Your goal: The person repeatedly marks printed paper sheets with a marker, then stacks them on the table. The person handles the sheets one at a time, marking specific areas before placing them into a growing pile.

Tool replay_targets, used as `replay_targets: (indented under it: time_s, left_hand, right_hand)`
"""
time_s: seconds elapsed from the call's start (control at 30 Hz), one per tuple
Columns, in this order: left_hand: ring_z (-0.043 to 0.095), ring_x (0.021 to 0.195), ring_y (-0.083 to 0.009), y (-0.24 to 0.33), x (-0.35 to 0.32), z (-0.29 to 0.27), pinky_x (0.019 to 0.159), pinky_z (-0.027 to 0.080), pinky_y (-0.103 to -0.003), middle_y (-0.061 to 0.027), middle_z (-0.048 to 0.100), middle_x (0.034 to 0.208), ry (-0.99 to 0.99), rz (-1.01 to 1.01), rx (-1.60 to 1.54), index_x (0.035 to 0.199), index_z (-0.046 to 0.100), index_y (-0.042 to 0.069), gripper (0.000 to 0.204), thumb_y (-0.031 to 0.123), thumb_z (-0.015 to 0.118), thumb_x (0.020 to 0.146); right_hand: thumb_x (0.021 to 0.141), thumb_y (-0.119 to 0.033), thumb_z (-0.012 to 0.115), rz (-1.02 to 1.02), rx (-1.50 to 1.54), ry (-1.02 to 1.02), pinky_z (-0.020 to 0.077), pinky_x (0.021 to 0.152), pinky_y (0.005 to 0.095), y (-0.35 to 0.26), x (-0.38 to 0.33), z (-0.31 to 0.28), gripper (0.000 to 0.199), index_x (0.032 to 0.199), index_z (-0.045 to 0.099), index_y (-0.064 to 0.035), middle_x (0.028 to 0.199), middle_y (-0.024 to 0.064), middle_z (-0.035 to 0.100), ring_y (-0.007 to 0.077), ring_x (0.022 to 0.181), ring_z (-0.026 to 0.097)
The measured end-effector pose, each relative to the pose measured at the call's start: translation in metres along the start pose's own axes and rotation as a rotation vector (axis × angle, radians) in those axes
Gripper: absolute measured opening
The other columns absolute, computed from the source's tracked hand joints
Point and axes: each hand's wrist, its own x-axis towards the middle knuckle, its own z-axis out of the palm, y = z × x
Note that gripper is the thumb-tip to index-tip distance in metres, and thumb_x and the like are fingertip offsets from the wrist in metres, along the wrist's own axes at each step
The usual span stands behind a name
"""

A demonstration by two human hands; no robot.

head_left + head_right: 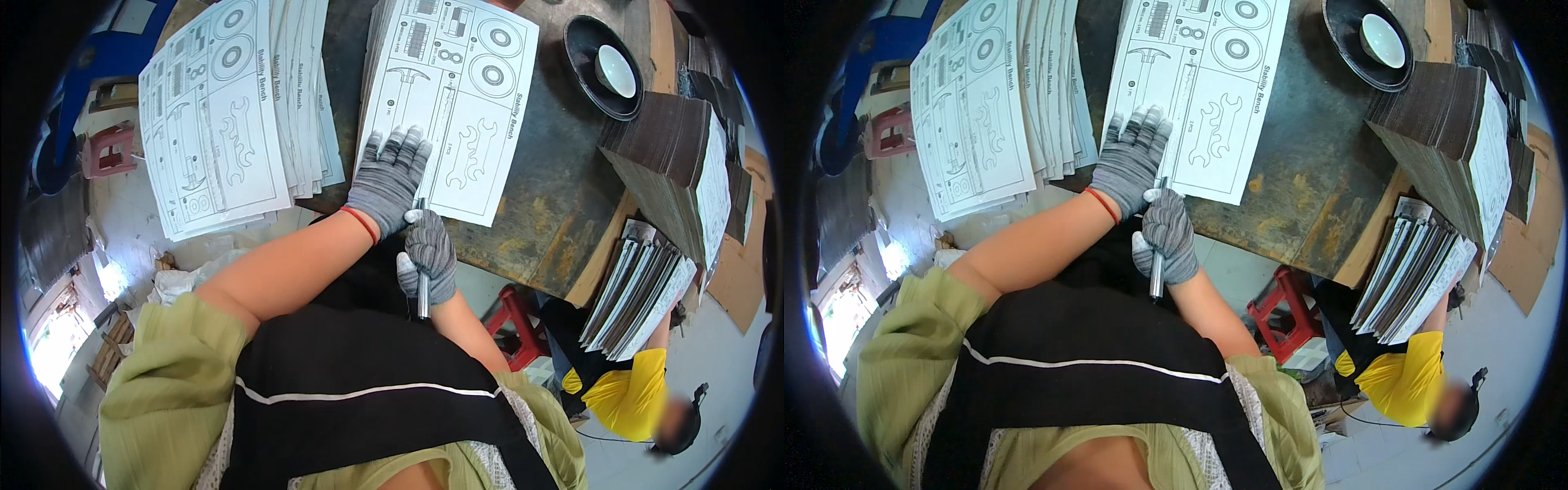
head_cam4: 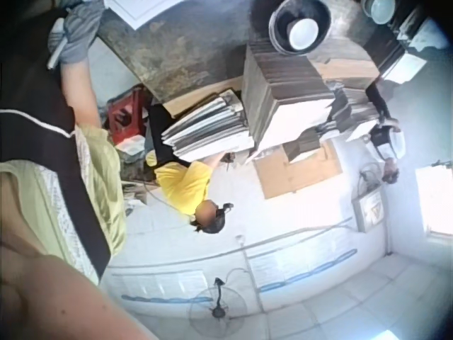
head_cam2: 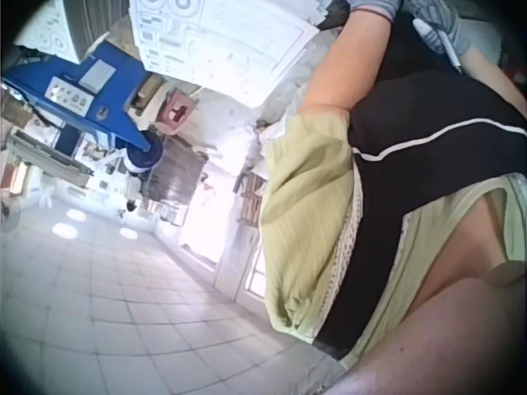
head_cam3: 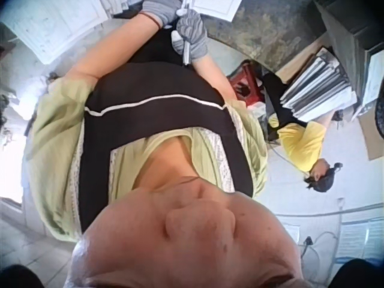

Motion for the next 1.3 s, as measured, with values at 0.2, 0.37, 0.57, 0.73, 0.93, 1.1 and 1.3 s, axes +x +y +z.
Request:
replay_targets:
  time_s: [0.2,0.37,0.57,0.73,0.93,1.1,1.3]
  left_hand:
    - [0.020,0.136,-0.0343,0.004,-0.005,-0.011,0.112,0.007,-0.048,-0.0225,0.021,0.146,0.008,0.030,-0.076,0.139,0.027,0.001,0.079,0.047,0.052,0.080]
    - [0.027,0.134,-0.0355,0.007,-0.021,-0.007,0.111,0.019,-0.042,-0.0231,0.025,0.145,-0.016,0.101,0.082,0.138,0.030,0.004,0.078,0.041,0.061,0.077]
    - [0.044,0.120,-0.0366,-0.013,-0.055,-0.078,0.101,0.036,-0.040,-0.0240,0.043,0.131,-0.235,0.281,-0.211,0.132,0.040,0.002,0.072,0.044,0.062,0.077]
    - [0.054,0.110,-0.0359,-0.061,-0.099,-0.141,0.092,0.044,-0.039,-0.0215,0.053,0.122,0.232,0.104,-0.467,0.134,0.039,0.007,0.050,0.023,0.051,0.088]
    - [0.055,0.108,-0.0352,-0.165,-0.191,-0.176,0.094,0.043,-0.043,-0.0161,0.057,0.118,0.983,0.093,-0.379,0.124,0.052,0.012,0.053,-0.002,0.051,0.073]
    - [0.041,0.123,-0.0374,-0.202,-0.222,-0.093,0.104,0.031,-0.045,-0.0196,0.044,0.133,0.025,-0.246,-0.071,0.125,0.050,0.011,0.057,0.004,0.051,0.069]
    - [0.044,0.117,-0.0345,-0.099,-0.136,-0.123,0.102,0.034,-0.046,-0.0159,0.049,0.124,0.367,0.243,-0.519,0.118,0.052,0.008,0.048,0.015,0.058,0.071]
  right_hand:
    - [0.081,-0.029,0.061,0.534,0.210,0.087,0.0489,0.075,0.0359,-0.011,0.012,-0.033,0.028,0.086,0.061,-0.0018,0.094,0.0125,0.064,0.0260,0.084,0.062]
    - [0.080,-0.040,0.065,0.476,0.328,0.353,0.0474,0.076,0.0336,-0.043,0.023,-0.104,0.045,0.091,0.063,0.0032,0.087,0.0114,0.063,0.0200,0.083,0.060]
    - [0.081,-0.039,0.061,0.312,0.089,0.458,0.0470,0.064,0.0311,-0.063,0.039,-0.142,0.046,0.091,0.066,0.0053,0.085,0.0142,0.066,0.0197,0.070,0.060]
    - [0.082,-0.022,0.055,0.212,0.134,0.444,0.0414,0.058,0.0282,-0.083,0.066,-0.138,0.031,0.088,0.065,0.0064,0.073,0.0101,0.061,0.0152,0.060,0.053]
    - [0.084,-0.023,0.052,0.284,0.127,0.319,0.0449,0.066,0.0331,-0.093,0.092,-0.106,0.030,0.076,0.064,0.0034,0.074,0.0108,0.063,0.0183,0.065,0.056]
    - [0.081,-0.043,0.058,0.364,0.157,0.294,0.0450,0.059,0.0286,-0.069,0.086,-0.082,0.050,0.089,0.065,0.0060,0.080,0.0107,0.064,0.0161,0.066,0.057]
    - [0.080,-0.038,0.056,0.421,0.189,0.209,0.0446,0.058,0.0285,-0.034,0.099,-0.065,0.044,0.083,0.064,0.0051,0.072,0.0099,0.061,0.0148,0.058,0.053]
